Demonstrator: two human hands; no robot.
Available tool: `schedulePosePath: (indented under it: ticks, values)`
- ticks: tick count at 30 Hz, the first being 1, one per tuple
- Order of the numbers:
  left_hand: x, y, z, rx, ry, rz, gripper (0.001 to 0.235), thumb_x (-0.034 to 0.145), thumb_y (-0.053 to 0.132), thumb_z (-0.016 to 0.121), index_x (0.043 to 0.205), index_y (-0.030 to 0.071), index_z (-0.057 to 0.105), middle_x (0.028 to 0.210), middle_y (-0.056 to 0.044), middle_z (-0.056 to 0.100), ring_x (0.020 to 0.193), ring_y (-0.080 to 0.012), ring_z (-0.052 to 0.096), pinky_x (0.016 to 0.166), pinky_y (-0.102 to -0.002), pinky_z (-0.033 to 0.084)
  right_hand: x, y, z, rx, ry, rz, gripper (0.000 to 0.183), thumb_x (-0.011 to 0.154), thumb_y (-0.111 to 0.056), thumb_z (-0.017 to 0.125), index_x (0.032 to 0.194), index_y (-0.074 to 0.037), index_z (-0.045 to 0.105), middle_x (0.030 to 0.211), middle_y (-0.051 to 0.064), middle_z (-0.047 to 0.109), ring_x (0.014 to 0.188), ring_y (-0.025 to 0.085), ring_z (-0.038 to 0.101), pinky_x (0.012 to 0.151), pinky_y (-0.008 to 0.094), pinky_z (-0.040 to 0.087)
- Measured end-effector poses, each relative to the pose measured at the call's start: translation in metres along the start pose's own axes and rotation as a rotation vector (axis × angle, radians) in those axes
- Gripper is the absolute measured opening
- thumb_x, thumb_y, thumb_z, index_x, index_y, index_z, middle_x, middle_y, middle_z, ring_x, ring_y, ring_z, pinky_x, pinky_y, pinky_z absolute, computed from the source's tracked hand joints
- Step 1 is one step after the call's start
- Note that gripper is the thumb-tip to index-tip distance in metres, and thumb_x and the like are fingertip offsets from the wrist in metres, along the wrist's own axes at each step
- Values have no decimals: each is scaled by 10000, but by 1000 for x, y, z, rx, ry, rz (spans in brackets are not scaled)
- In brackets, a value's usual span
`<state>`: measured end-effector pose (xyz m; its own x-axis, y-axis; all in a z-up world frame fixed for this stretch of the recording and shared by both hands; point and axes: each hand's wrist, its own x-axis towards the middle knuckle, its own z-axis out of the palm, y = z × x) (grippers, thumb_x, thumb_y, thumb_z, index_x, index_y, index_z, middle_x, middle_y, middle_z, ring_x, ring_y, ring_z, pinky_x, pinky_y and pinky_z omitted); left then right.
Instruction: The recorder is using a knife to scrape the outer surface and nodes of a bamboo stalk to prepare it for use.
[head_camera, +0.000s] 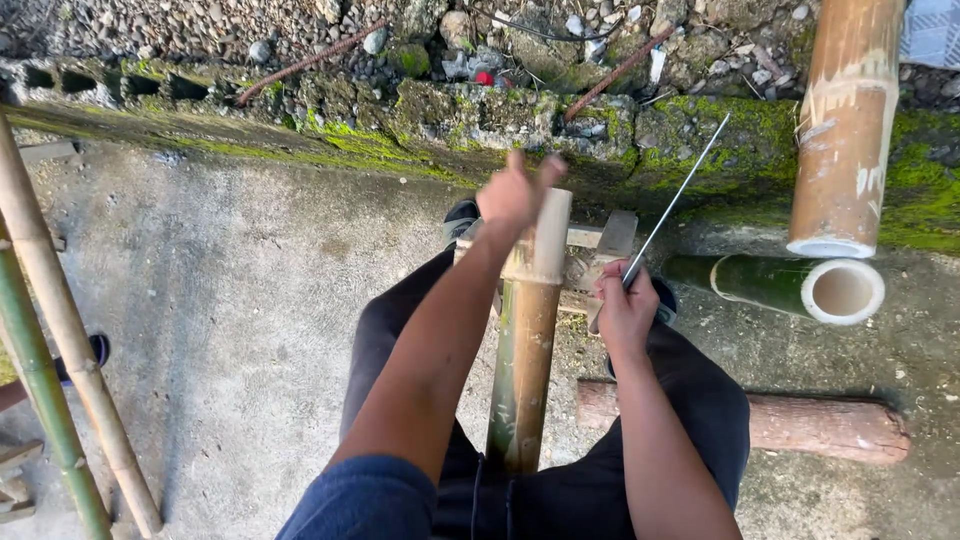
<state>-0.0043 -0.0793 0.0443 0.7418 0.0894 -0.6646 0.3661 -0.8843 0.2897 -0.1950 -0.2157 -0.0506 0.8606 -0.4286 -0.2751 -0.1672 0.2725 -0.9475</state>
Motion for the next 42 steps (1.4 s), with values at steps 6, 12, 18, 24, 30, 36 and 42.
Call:
schedulePosePath:
  ticks: [6,12,18,24,30,36,42]
  values:
    - [13,-27,11,18,417,287,760,911,745,486,1286,86,537,1257,-153,615,1162,-281,611,907,-425,543,2,17,-6,45,-40,-6,155,953,27,521,1074,2,615,868,21,613,731,65,556,656,226,464]
    - [27,-119,38,8,613,227,593,780,536,754,1158,89,657,1169,-177,668,1059,-379,590,867,-474,497,-11,-16,1,-222,-49,-57,176,1019,-76,594,1140,17,682,823,7,568,683,71,485,606,247,392]
    - [-68,-120,77,-601,279,618,143,936,159,663,953,17,662,946,-183,689,822,-347,694,697,-428,569,-23,-12,-6,-95,-24,83,269,1076,-259,508,1064,-32,652,834,-6,635,759,73,594,683,241,482]
    - [-159,-83,37,-54,-352,872,989,765,139,741,1554,-59,178,1403,-336,459,1247,-482,487,1055,-501,415,-44,6,-5,-143,0,-28,253,1141,-274,507,1088,-44,596,996,15,593,900,80,537,808,257,446]
    - [-130,-87,58,-329,-487,555,1064,752,50,660,1624,-86,66,1225,-324,569,921,-383,708,787,-416,638,-43,-18,25,-134,-130,29,417,1073,-403,388,1250,-67,561,1121,18,648,988,89,619,854,261,515]
    - [-64,-139,73,-619,70,495,328,946,329,733,1078,48,626,649,-87,673,530,-181,659,519,-381,549,-65,-15,13,-637,-135,164,458,1005,-353,627,1267,15,552,1105,95,657,918,184,678,784,329,579]
    - [-62,-205,9,-775,199,291,332,963,384,611,1110,109,725,845,-99,771,632,-143,713,608,-323,569,-145,-115,-67,-1009,19,-335,321,971,-197,718,1243,-47,636,1260,124,653,1197,243,630,1040,384,492]
